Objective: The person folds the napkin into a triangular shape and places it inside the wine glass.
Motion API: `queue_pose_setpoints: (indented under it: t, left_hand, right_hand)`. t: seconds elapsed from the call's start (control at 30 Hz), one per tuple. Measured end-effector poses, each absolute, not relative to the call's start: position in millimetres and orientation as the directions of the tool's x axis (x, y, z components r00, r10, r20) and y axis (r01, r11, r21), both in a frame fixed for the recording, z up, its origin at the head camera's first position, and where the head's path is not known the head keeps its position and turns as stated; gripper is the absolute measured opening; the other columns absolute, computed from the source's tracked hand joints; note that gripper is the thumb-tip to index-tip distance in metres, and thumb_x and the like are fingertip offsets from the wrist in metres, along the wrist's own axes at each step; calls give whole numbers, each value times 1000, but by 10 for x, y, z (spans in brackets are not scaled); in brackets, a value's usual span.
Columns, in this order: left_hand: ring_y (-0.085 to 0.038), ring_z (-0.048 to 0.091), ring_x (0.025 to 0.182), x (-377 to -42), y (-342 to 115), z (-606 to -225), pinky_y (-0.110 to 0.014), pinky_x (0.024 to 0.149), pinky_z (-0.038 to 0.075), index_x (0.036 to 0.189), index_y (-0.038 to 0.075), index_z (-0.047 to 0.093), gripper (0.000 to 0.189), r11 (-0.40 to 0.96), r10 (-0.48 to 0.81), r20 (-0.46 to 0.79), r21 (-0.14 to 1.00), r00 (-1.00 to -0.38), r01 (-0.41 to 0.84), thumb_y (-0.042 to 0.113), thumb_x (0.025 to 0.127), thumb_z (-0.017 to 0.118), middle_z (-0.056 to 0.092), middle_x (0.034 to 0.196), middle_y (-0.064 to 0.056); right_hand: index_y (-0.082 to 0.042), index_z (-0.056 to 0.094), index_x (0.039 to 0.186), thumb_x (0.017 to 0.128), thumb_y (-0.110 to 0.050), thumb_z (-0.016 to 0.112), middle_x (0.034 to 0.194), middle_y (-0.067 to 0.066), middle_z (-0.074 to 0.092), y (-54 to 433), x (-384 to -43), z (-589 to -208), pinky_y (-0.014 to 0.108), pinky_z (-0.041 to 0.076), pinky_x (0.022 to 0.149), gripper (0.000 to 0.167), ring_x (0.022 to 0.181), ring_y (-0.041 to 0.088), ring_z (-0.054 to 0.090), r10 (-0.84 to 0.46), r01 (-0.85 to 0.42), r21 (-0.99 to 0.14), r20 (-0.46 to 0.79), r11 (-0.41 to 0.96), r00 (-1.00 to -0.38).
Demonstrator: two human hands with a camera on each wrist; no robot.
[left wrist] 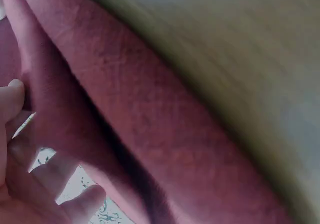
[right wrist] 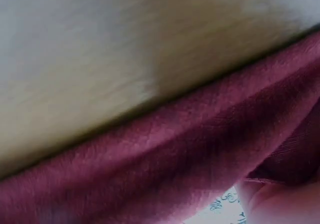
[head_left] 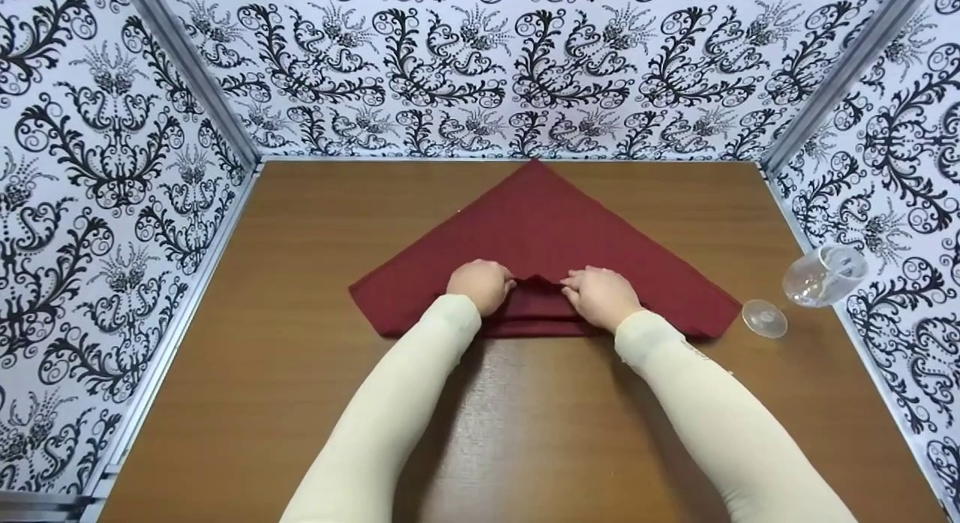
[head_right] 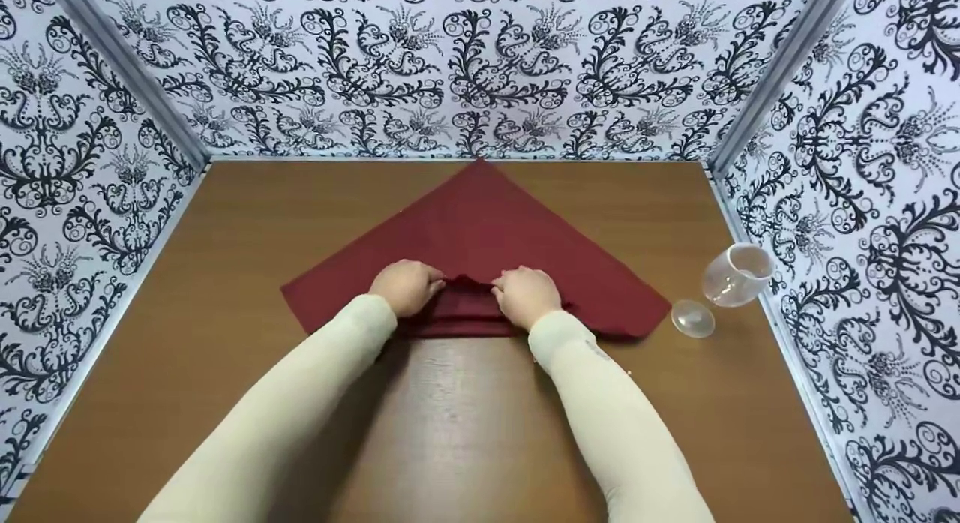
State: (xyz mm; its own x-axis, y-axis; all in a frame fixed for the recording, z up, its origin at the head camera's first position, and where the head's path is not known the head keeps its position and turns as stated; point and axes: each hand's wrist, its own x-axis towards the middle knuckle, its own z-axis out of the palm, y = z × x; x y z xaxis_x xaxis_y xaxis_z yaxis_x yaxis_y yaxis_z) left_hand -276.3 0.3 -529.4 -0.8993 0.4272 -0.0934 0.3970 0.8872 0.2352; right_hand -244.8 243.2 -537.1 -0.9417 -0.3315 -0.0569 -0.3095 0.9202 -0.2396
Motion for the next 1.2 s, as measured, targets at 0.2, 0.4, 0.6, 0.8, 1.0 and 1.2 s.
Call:
queue_pose_setpoints:
  t: [0.2, 0.4, 0.6, 0.8, 1.0, 1.2]
  left_hand:
    - [-24, 74, 116, -2754, 14, -5364, -48, 97, 60, 123, 33, 80, 26, 901, 401, -115, 227, -909, 369, 37, 107, 60, 78, 124, 5]
    - [-27, 76, 111, -2736, 17, -5366, -49, 92, 62, 119, 29, 81, 24, 904, 393, -102, 222, -914, 365, 36, 106, 63, 80, 118, 3]
    - [-24, 75, 114, -2730, 19, -5356, -47, 95, 61, 120, 28, 81, 24, 898, 414, -114, 214, -903, 385, 33, 106, 63, 79, 120, 6]
    - [-22, 75, 114, -2754, 22, -5402, -45, 98, 60, 120, 27, 81, 26, 897, 420, -111, 202, -901, 393, 34, 108, 60, 79, 121, 5]
    - [-21, 75, 113, -2745, 11, -5384, -44, 98, 59, 123, 27, 81, 26, 890, 441, -114, 184, -890, 418, 33, 107, 61, 79, 122, 6]
    - [-24, 77, 106, -2757, 13, -5262, -46, 93, 61, 107, 23, 84, 24, 882, 460, -107, 167, -881, 440, 34, 106, 63, 82, 108, 2]
  right_hand:
    - [-12, 75, 132, 106, -27, 59, 147, 14, 64, 2420, -2418, -5383, 57, 41, 120, 34, 142, 43, 54, -342, -318, -210, -91, 924, -935]
    - [-11, 72, 136, 106, -27, 59, 148, 16, 63, 2429, -2397, -5404, 56, 43, 118, 36, 141, 43, 56, -356, -338, -168, -87, 926, -931]
    - [-11, 70, 140, 107, -27, 57, 150, 15, 61, 2429, -2390, -5395, 56, 42, 119, 38, 143, 43, 54, -360, -341, -155, -113, 927, -926]
    - [-13, 69, 141, 107, -28, 58, 151, 15, 60, 2420, -2391, -5368, 55, 41, 120, 38, 144, 42, 53, -349, -330, -152, -129, 932, -928]
    - [-13, 68, 141, 108, -29, 57, 152, 15, 58, 2415, -2401, -5373, 55, 41, 120, 39, 145, 42, 51, -347, -325, -154, -146, 933, -926]
    - [-13, 73, 135, 107, -27, 58, 148, 13, 63, 2424, -2440, -5282, 55, 41, 120, 35, 139, 40, 59, -351, -324, -172, -153, 930, -924]
